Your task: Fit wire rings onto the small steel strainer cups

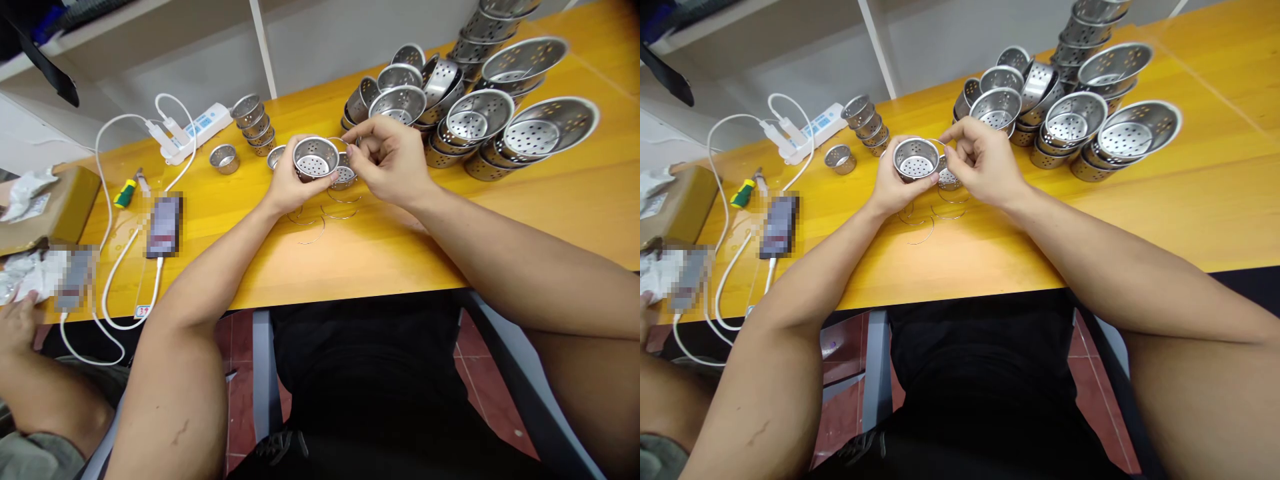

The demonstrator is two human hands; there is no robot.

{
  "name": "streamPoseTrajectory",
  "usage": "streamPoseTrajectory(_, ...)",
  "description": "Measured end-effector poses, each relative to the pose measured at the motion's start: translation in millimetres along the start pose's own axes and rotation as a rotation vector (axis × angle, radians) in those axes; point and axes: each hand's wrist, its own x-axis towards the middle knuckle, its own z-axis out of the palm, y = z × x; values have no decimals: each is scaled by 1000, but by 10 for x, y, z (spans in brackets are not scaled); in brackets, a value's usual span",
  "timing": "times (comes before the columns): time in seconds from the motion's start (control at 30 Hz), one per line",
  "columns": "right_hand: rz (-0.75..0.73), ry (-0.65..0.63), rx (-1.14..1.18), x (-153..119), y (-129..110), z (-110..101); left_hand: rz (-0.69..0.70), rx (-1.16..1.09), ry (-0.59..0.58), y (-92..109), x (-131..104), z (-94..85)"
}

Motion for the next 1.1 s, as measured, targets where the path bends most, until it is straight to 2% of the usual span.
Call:
streamPoseTrajectory(0.2,-32,7,-8,6,20,16,34,-12,-12,-20,10,30)
streamPoseTrajectory(0.57,-1,20,-36,0,4,13,-30,56,63,240,43,3)
streamPoseTrajectory(0.83,-12,8,29,-1,47,9,-47,60,108,192,48,37)
streamPoseTrajectory(1.1,-34,30,-8,-1,33,21,0,60,62,104,54,34)
